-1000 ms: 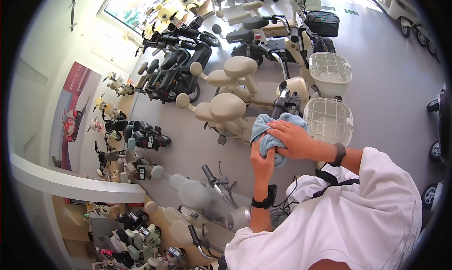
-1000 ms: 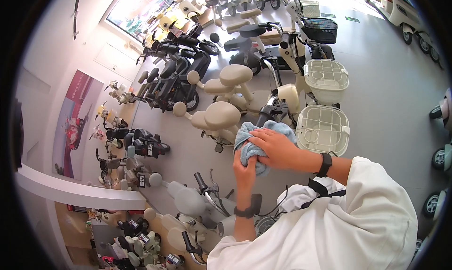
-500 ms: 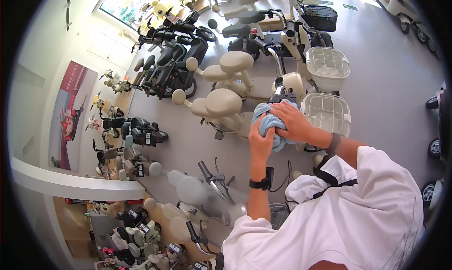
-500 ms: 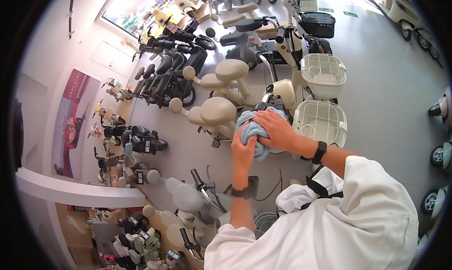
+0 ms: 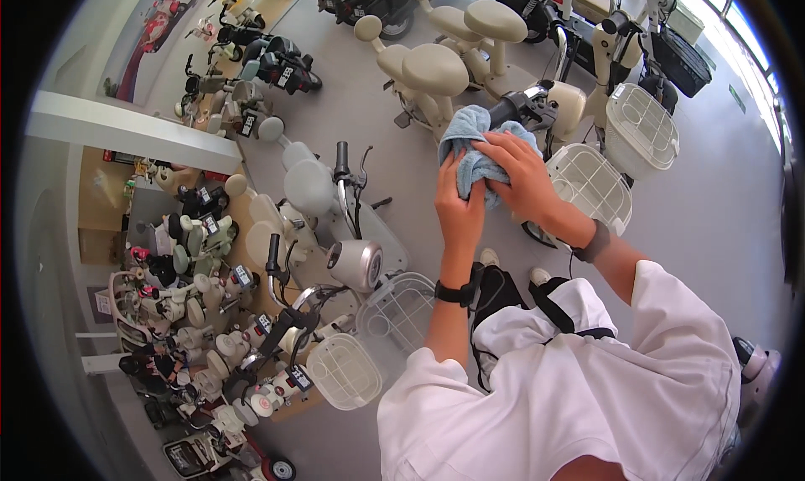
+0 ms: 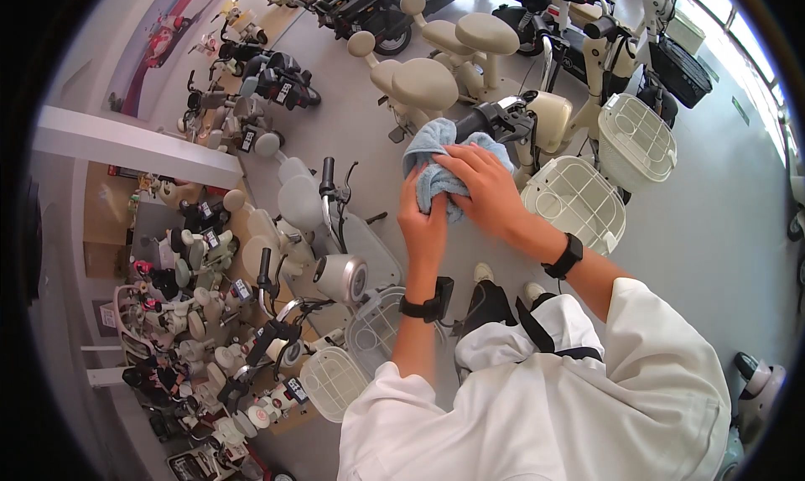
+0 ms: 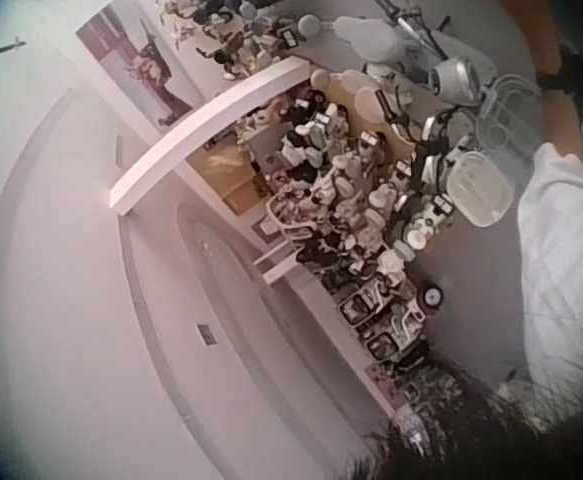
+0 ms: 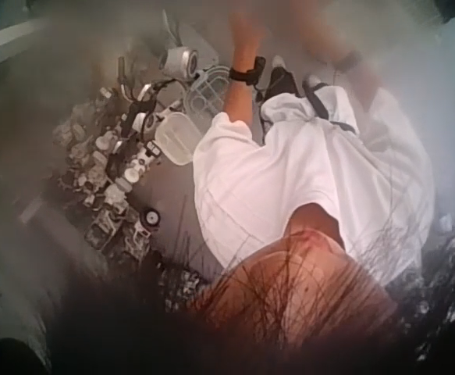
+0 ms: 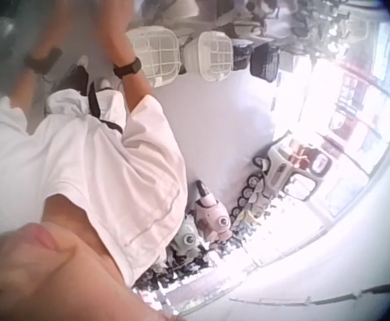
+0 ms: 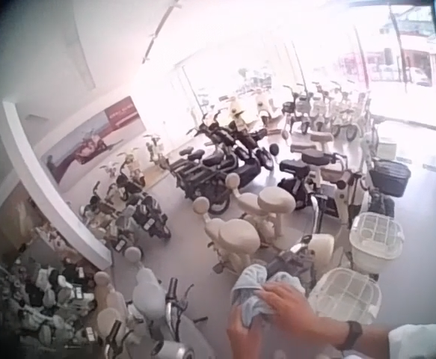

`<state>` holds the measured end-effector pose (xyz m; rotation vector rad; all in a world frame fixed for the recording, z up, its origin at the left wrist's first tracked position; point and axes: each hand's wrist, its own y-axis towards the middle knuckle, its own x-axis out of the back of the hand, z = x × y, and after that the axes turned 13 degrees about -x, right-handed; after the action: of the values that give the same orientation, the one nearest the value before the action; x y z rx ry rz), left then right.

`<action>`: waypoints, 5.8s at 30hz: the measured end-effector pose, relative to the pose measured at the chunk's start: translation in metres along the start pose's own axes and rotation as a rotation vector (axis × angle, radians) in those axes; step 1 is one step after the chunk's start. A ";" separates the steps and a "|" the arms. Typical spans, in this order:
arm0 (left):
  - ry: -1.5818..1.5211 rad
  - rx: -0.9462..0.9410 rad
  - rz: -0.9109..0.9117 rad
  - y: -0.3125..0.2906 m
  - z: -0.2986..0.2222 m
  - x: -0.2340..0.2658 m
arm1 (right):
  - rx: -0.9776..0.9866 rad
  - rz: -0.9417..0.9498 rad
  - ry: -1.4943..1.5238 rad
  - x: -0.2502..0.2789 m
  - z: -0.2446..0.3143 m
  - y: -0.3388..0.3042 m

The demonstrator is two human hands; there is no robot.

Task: Cleaning the baskets and handlebars of several electric bicycles using a cloth.

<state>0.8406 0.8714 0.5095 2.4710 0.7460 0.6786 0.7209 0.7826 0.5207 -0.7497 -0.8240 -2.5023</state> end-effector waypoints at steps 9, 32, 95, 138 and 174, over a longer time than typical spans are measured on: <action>0.230 -0.208 -0.342 -0.031 -0.037 0.026 | 0.229 0.115 0.241 0.009 0.041 -0.001; 0.498 0.536 0.088 -0.433 0.036 0.099 | -0.444 0.830 0.332 -0.206 0.009 -0.381; 0.751 0.595 -0.130 -0.556 0.090 0.293 | 0.204 0.768 0.166 -0.386 0.156 -0.431; 0.748 0.373 0.047 -0.433 0.128 0.118 | -0.181 0.363 0.214 -0.316 -0.002 -0.388; 0.900 0.391 0.167 -0.500 0.086 0.128 | -0.122 0.557 0.169 -0.287 0.005 -0.440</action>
<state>0.7965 1.2955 0.2057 2.5197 1.0549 1.9264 0.7180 1.1711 0.1675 -0.6815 -0.3413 -2.0841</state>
